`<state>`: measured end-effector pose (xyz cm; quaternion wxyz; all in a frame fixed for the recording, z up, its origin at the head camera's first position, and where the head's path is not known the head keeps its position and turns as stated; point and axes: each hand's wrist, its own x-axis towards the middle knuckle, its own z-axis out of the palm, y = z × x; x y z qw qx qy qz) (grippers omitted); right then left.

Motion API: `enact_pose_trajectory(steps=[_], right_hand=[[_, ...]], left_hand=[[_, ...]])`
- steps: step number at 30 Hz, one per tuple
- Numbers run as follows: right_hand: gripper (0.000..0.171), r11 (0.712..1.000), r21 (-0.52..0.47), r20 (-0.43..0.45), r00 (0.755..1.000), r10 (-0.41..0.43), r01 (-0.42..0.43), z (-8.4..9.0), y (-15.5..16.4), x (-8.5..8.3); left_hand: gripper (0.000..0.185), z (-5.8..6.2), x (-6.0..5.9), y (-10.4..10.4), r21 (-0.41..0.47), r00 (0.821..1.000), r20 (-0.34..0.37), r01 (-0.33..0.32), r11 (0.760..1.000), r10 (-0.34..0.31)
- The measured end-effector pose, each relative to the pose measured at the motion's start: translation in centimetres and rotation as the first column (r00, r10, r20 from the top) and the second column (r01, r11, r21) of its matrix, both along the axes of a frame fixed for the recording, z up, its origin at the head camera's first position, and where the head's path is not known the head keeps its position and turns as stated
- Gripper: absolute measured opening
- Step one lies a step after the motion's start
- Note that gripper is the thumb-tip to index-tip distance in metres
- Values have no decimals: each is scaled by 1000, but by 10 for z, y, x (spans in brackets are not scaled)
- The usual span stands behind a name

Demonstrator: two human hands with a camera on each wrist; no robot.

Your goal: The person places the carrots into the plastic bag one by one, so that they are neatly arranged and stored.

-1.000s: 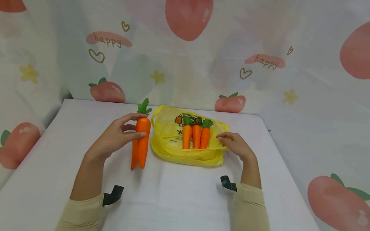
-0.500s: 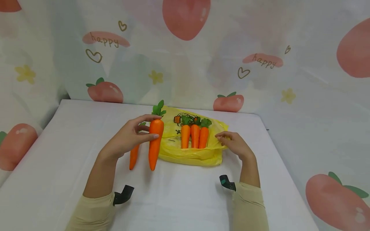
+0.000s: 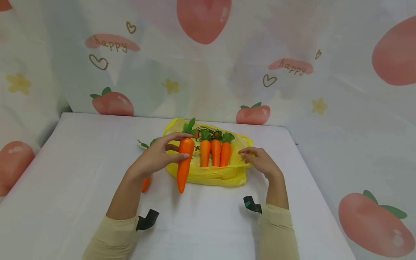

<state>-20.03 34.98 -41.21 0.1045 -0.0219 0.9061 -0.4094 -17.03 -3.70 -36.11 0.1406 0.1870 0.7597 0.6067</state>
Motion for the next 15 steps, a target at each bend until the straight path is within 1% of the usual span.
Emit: enact_pose_trajectory(steps=[4, 7, 11, 15], right_hand=[[32, 1000, -1, 2, 1000, 2, -2, -1, 0, 0], [32, 1000, -3, 4, 1000, 0, 0, -1, -1, 1], [31, 1000, -2, -3, 1000, 2, -2, -2, -2, 0], [30, 1000, -3, 6, 1000, -8, 8, -3, -2, 0]], left_hand=[[52, -5, -5, 8, -19, 1000, 2, -6, 1000, 6], [51, -7, -8, 13, -49, 1000, -22, -14, 999, 13], [51, -9, -11, 19, -83, 998, -52, -45, 996, 40], [51, -12, -14, 26, -102, 997, -51, -69, 992, 64]])
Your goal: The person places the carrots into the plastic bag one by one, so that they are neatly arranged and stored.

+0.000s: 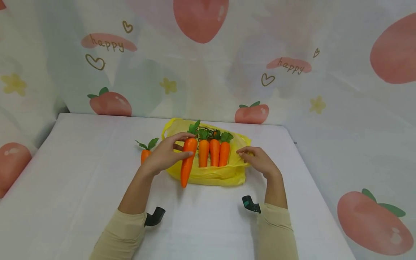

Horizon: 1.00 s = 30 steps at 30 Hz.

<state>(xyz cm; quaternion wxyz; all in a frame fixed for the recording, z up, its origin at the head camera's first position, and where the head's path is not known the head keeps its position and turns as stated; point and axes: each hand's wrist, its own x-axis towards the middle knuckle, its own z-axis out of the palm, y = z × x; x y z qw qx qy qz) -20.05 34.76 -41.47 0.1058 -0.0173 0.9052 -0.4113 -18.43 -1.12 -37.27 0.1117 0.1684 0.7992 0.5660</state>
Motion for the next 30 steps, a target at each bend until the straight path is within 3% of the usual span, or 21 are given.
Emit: enact_pose_trajectory(steps=[19, 30], right_hand=[[31, 1000, 4, 0, 1000, 3, -3, -1, 0, -1], [32, 1000, 1, 0, 1000, 7, -7, -1, 0, -1]], left_hand=[[48, -24, -26, 17, 58, 998, 62, -25, 998, 21], [48, -32, -36, 29, 10, 996, 67, -66, 998, 65]])
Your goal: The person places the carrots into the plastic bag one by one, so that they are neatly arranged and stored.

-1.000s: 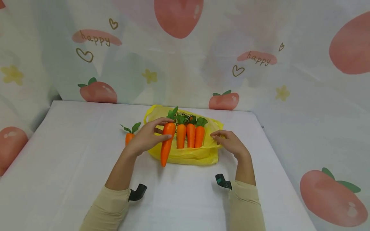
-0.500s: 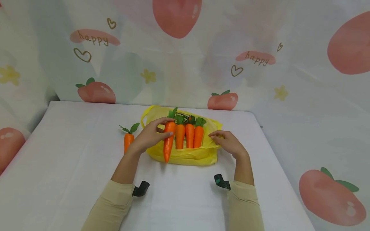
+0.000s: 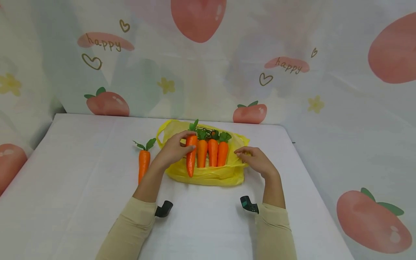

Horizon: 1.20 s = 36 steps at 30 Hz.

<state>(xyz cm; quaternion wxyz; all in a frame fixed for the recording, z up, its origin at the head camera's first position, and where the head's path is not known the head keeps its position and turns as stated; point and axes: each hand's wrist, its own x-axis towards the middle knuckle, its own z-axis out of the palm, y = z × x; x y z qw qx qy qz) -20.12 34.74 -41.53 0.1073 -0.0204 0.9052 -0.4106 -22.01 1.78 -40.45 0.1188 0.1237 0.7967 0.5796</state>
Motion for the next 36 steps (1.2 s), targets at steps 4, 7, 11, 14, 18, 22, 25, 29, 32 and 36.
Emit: enact_pose_trajectory(steps=[4, 7, 11, 14, 18, 22, 25, 29, 32, 36], right_hand=[[33, 1000, 0, 5, 1000, -4, 4, 0, 0, 1], [33, 1000, -4, 8, 1000, -6, 6, 1, 0, 1], [32, 1000, -3, 6, 1000, -7, 7, 2, 0, 2], [32, 1000, 0, 1, 1000, -6, 6, 2, 0, 2], [31, 1000, -3, -4, 1000, -3, 3, 2, -1, 2], [31, 1000, -6, 0, 1000, -3, 3, 1, -1, 2], [31, 1000, -8, 4, 1000, -8, 8, 1, -2, 2], [31, 1000, -6, 5, 1000, -10, 10, 1, -3, 4], [31, 1000, -8, 2, 1000, -3, 3, 1, -4, 4], [31, 1000, -19, 2, 1000, 0, 0, 2, -4, 4]], left_hand=[[52, 2, -3, 4, -31, 1000, 20, -1, 1000, 2], [56, 3, -6, 7, -61, 999, 36, -8, 998, 10], [57, 2, -13, 10, -92, 999, 27, -14, 996, 16], [56, -1, -18, 11, -112, 1000, 2, -24, 993, 24], [55, -4, -22, 13, -138, 999, -2, -50, 989, 50], [56, -8, -25, 16, -148, 998, 8, -66, 987, 68], [58, -12, -28, 19, -134, 997, 12, -72, 988, 75], [59, -16, -30, 23, -118, 995, 20, -90, 989, 93], [59, -20, -31, 24, -120, 993, 25, -108, 987, 112], [59, -23, -31, 25, -124, 995, 19, -99, 987, 102]])
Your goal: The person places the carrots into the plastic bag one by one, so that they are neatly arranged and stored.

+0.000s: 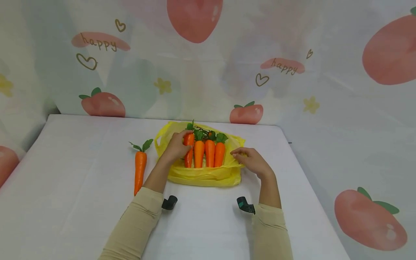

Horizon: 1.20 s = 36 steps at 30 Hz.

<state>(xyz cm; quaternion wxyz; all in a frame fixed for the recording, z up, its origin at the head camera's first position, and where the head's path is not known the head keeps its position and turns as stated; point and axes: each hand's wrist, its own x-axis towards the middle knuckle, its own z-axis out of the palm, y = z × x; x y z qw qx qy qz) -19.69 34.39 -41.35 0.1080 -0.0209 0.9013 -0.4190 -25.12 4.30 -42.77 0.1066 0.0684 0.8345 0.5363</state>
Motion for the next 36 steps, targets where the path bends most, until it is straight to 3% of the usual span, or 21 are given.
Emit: enact_pose_trajectory(steps=[14, 26, 36], right_hand=[[29, 1000, -13, 8, 1000, -4, 4, 2, -1, -1], [29, 1000, -16, 5, 1000, -6, 6, 2, -2, 0], [30, 1000, -6, 12, 1000, -6, 6, 1, -1, -1]], left_hand=[[57, -8, 6, -5, 23, 999, -23, 47, 999, -47], [51, -7, 12, -7, 36, 1000, -1, 3, 999, -3], [49, -8, 10, -6, 17, 999, 5, 31, 999, -31]])
